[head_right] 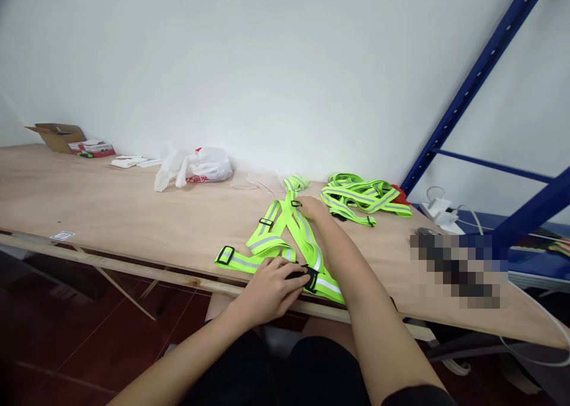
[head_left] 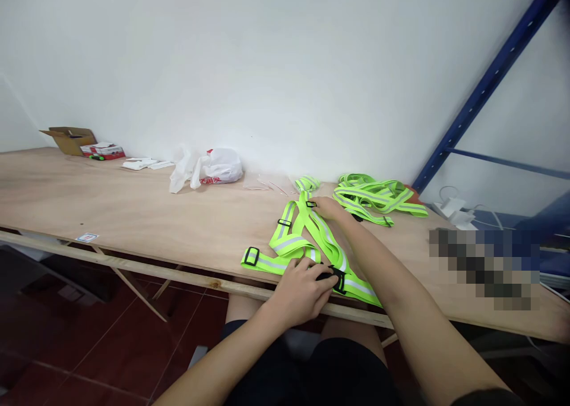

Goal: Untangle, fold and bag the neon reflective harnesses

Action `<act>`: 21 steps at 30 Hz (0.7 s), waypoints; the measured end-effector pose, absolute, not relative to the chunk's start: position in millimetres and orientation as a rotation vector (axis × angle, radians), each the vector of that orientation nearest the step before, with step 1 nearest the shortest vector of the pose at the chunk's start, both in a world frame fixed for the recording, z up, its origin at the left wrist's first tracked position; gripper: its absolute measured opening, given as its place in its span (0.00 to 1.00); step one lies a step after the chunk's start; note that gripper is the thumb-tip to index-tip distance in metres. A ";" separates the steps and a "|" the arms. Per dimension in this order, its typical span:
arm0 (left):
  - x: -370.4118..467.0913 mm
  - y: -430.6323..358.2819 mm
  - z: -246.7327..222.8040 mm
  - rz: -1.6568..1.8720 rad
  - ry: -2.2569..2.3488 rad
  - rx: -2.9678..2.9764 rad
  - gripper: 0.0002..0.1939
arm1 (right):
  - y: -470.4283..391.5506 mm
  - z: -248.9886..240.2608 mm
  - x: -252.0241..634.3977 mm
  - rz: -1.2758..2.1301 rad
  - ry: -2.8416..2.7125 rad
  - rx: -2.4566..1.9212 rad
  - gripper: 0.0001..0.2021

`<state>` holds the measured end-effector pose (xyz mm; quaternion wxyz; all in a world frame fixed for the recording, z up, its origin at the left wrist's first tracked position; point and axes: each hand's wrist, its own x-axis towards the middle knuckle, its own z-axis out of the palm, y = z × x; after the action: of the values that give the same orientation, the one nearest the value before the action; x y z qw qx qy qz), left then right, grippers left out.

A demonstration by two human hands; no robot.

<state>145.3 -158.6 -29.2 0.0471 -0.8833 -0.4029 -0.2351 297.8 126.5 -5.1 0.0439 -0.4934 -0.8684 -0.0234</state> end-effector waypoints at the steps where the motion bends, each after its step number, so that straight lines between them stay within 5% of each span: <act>1: 145.3 -158.7 -29.2 -0.714 -1.230 -2.695 0.16 | 129.0 -4.0 296.6 -0.072 -2.666 -1.506 0.23; 21: 148.1 -155.5 -34.0 -0.655 -1.287 -2.707 0.17 | 136.3 6.9 330.5 -0.437 -2.518 -1.866 0.15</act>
<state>148.1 -155.5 -34.0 0.0367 -0.8817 -0.4192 -0.2135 330.5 136.3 6.9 -0.0116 -0.5897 -0.7956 -0.1381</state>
